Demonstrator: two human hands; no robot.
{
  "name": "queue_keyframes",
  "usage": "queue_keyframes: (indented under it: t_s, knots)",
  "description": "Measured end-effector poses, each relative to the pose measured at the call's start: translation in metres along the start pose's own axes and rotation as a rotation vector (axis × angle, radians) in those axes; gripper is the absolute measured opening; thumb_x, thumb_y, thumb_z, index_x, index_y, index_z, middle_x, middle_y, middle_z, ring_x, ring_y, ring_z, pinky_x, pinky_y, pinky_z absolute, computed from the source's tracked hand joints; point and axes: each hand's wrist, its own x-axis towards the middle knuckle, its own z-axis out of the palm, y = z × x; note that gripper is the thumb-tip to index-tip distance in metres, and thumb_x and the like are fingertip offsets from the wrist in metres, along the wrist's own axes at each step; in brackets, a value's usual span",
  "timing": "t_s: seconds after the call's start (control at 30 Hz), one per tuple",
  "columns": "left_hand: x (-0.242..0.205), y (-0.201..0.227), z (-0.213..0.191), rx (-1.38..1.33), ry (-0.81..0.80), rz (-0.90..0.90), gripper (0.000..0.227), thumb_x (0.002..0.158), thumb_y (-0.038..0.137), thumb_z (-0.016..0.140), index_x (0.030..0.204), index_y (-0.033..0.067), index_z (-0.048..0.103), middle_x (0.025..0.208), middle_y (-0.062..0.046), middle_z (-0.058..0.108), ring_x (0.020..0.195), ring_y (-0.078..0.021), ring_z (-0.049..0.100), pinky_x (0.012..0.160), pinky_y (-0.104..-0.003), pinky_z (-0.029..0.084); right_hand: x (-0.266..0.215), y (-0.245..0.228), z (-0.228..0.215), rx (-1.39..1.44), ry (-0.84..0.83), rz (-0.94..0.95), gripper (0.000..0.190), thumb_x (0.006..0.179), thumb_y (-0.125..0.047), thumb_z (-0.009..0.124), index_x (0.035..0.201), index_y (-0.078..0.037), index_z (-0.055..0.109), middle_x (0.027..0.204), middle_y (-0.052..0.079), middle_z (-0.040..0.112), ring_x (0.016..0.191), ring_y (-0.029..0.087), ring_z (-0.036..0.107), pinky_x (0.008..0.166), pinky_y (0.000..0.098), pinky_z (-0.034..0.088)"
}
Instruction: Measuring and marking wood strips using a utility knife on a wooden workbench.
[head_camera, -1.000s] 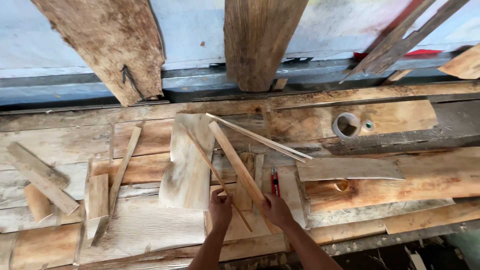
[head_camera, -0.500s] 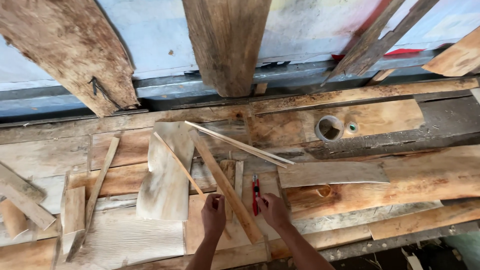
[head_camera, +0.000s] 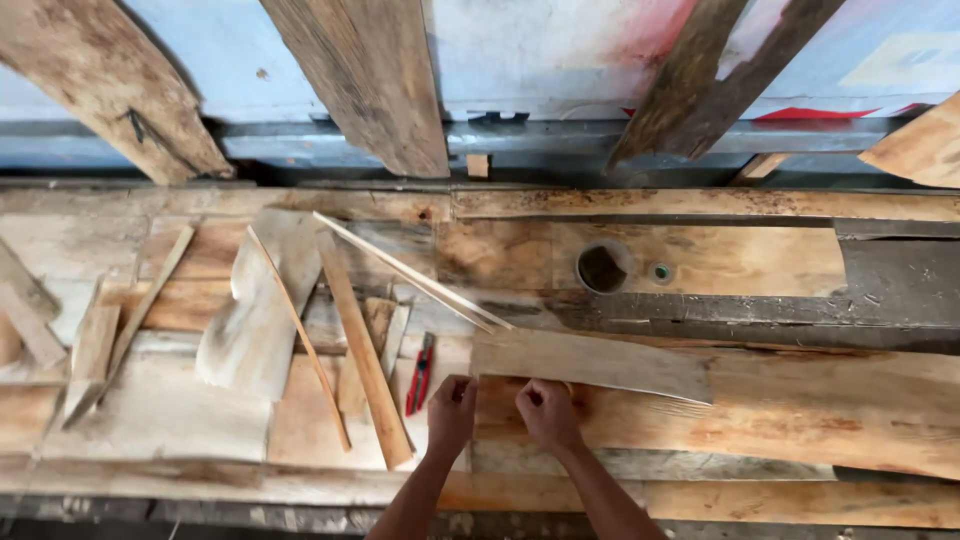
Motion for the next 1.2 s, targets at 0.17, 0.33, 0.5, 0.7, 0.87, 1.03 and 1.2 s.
queue_keyframes:
  t_s: [0.17,0.33,0.5,0.7,0.87,1.03,1.2]
  knots:
    - [-0.019,0.009,0.031,0.084,0.098,0.011,0.021,0.094,0.025,0.072,0.095,0.0034,0.073,0.078,-0.011,0.076,0.069,-0.0224,0.071,0.065,-0.036,0.055,-0.016,0.030,-0.044,0.031,-0.031,-0.034,0.025,0.095,-0.029,0.064,0.089,-0.004,0.067,0.071,0.011,0.065,0.063,0.021,0.063,0.062,0.0380,0.052]
    - [-0.018,0.003,0.034,0.167,0.204,0.034,0.023,0.093,0.026,0.073,0.091,0.0032,0.074,0.079,-0.012,0.075,0.072,-0.0246,0.072,0.067,-0.037,0.055,-0.012,0.033,-0.055,-0.061,-0.105,0.084,0.035,0.101,-0.037,0.063,0.095,-0.003,0.066,0.074,0.013,0.063,0.064,0.025,0.060,0.063,0.0420,0.050]
    - [0.004,0.001,0.032,0.100,0.151,0.078,0.019,0.091,0.023,0.072,0.094,0.0044,0.074,0.080,-0.010,0.076,0.071,-0.0212,0.072,0.067,-0.035,0.057,0.017,-0.020,-0.058,0.003,-0.017,-0.021,0.027,0.095,-0.030,0.066,0.100,-0.005,0.071,0.076,0.012,0.070,0.069,0.026,0.068,0.065,0.0399,0.055]
    - [0.012,0.004,0.025,0.042,0.154,-0.022,0.019,0.093,0.023,0.071,0.095,0.0039,0.074,0.079,-0.010,0.076,0.070,-0.0197,0.072,0.066,-0.034,0.056,0.067,-0.012,-0.024,-0.018,-0.032,-0.114,0.022,0.093,-0.021,0.069,0.109,-0.006,0.070,0.092,0.013,0.074,0.082,0.027,0.073,0.076,0.0379,0.058]
    - [0.035,0.011,0.015,-0.077,0.177,-0.193,0.019,0.094,0.023,0.069,0.098,0.0045,0.072,0.078,-0.010,0.075,0.066,-0.0199,0.071,0.061,-0.035,0.055,0.104,-0.026,-0.006,-0.161,-0.001,-0.173,0.028,0.091,-0.017,0.070,0.117,-0.007,0.069,0.109,0.017,0.072,0.095,0.033,0.071,0.083,0.0431,0.057]
    - [0.062,-0.020,0.012,-0.094,0.244,-0.083,0.019,0.093,0.023,0.071,0.096,0.0040,0.073,0.077,-0.009,0.075,0.067,-0.0168,0.070,0.060,-0.033,0.055,0.143,-0.015,0.023,-0.279,-0.035,-0.162,0.032,0.091,-0.018,0.071,0.122,-0.009,0.069,0.115,0.017,0.072,0.103,0.037,0.068,0.089,0.0464,0.054]
    - [0.086,-0.020,0.008,-0.161,0.168,-0.098,0.019,0.095,0.022,0.069,0.096,0.0028,0.074,0.077,-0.008,0.075,0.068,-0.0162,0.067,0.063,-0.033,0.054,0.159,-0.023,0.026,-0.438,-0.112,0.006,0.021,0.094,-0.024,0.071,0.109,-0.010,0.075,0.111,0.016,0.074,0.105,0.035,0.068,0.091,0.0454,0.053]
